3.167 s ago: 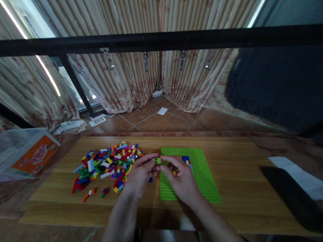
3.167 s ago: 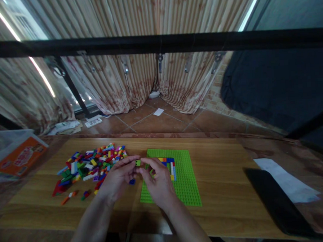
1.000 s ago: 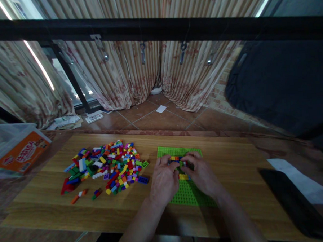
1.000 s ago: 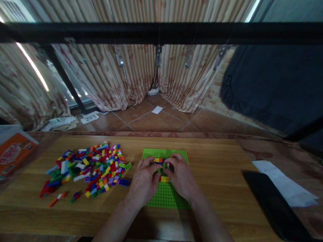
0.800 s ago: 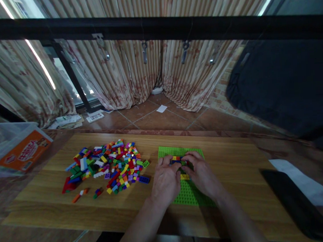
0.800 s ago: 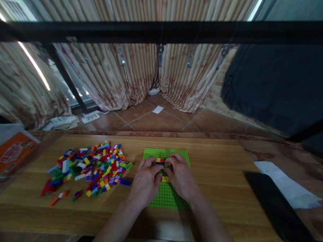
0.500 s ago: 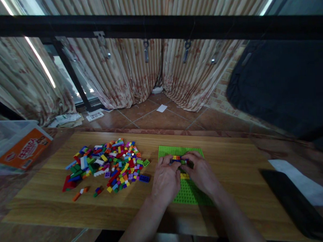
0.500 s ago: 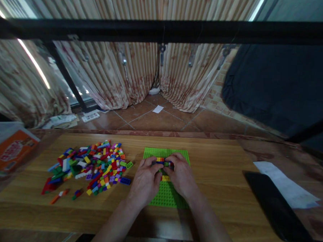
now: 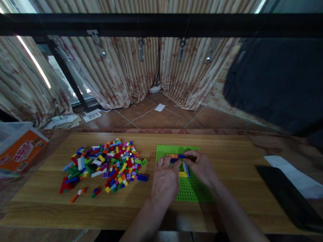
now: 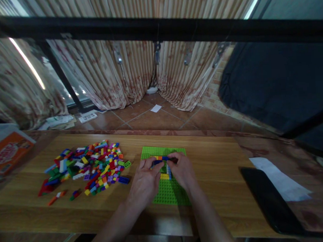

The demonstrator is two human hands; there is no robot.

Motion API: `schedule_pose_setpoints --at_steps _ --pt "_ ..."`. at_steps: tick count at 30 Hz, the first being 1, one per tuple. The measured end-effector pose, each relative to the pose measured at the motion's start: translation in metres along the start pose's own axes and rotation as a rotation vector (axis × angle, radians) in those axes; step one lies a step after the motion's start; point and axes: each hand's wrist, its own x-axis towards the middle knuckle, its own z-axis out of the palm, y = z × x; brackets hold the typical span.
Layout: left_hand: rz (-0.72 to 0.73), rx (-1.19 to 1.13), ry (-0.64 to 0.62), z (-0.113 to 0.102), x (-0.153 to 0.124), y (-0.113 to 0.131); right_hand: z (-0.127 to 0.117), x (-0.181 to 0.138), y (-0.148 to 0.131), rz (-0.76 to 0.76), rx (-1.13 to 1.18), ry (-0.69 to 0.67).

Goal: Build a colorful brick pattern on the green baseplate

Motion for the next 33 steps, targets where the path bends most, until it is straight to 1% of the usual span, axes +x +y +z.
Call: schedule_pose_setpoints --at_steps 3,8,12,19,24,28,33 --pt "0.0 0.055 -0.026 0.0 -0.001 0.003 0.001 -0.001 -0.001 -0.021 -0.013 0.006" --pt "-0.006 0.12 -0.045 0.001 -0.002 0.006 0.002 -0.001 -0.002 -0.016 -0.003 -0.005" --pt "-0.026 0.132 -0.04 0.002 -0.003 0.009 0.003 0.0 -0.004 -0.022 0.017 0.003" --pt "-0.07 0.142 -0.078 0.001 -0.002 0.016 0.006 -0.001 -0.005 -0.004 0.01 -0.012" --pt "-0.076 0.137 -0.051 0.001 -0.001 0.019 0.009 -0.001 -0.003 -0.017 0.021 0.017" --pt "-0.079 0.135 -0.042 0.004 -0.003 0.016 0.008 -0.002 -0.001 -0.023 0.062 0.013" --pt "-0.036 0.067 0.024 0.008 -0.007 0.01 0.005 -0.002 0.001 -0.007 0.13 0.022"
